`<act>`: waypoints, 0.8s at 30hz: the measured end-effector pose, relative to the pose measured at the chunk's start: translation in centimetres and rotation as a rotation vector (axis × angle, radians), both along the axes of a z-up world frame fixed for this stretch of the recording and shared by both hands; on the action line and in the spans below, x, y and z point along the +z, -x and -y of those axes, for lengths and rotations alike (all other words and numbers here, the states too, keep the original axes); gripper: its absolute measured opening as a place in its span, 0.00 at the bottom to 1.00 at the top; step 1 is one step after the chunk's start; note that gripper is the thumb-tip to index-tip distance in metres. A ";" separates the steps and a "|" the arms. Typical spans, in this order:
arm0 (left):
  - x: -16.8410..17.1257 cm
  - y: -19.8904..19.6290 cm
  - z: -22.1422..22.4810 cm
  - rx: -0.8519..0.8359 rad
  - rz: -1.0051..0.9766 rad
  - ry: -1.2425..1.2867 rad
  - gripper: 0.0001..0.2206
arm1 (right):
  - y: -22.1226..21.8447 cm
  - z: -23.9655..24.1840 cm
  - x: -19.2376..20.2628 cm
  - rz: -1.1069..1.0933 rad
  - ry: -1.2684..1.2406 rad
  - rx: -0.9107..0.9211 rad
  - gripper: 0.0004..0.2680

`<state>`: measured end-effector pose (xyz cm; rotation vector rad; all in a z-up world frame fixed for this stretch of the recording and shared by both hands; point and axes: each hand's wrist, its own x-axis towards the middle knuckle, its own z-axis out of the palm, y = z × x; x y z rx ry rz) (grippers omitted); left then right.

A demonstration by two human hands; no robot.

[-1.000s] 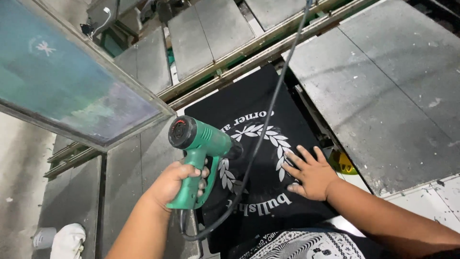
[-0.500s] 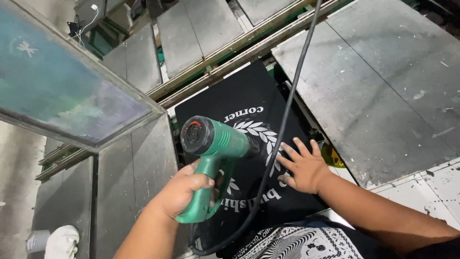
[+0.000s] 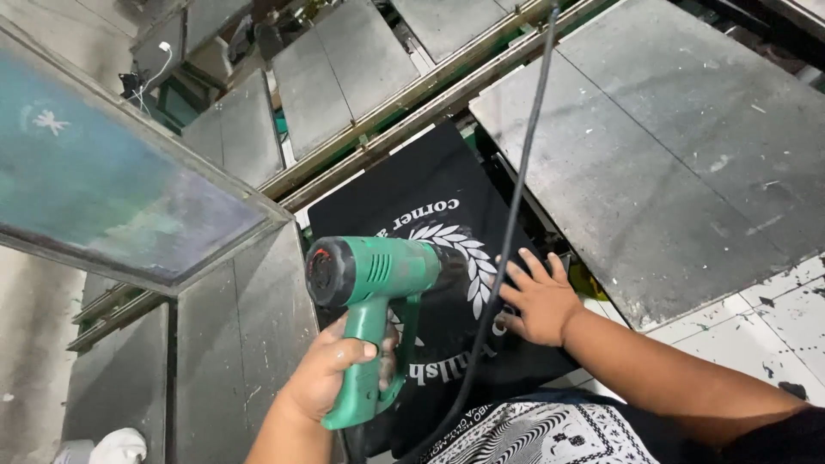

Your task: Using a handheld heat gun to dry ink on a screen-printed t-shirt at a printing station.

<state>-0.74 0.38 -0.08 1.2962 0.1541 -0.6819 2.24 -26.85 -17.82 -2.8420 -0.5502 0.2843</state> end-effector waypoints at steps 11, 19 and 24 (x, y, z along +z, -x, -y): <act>-1.9 1.3 1.4 0.218 -0.115 0.086 0.17 | 0.5 -0.8 2.5 0.015 0.143 0.062 0.25; -2.8 0.4 -0.4 0.432 0.025 -0.167 0.14 | 0.9 -0.4 -4.6 0.540 -0.086 -0.024 0.25; -2.5 0.3 -1.8 0.657 0.049 -0.150 0.08 | 2.5 0.7 -5.3 0.404 -0.096 0.076 0.17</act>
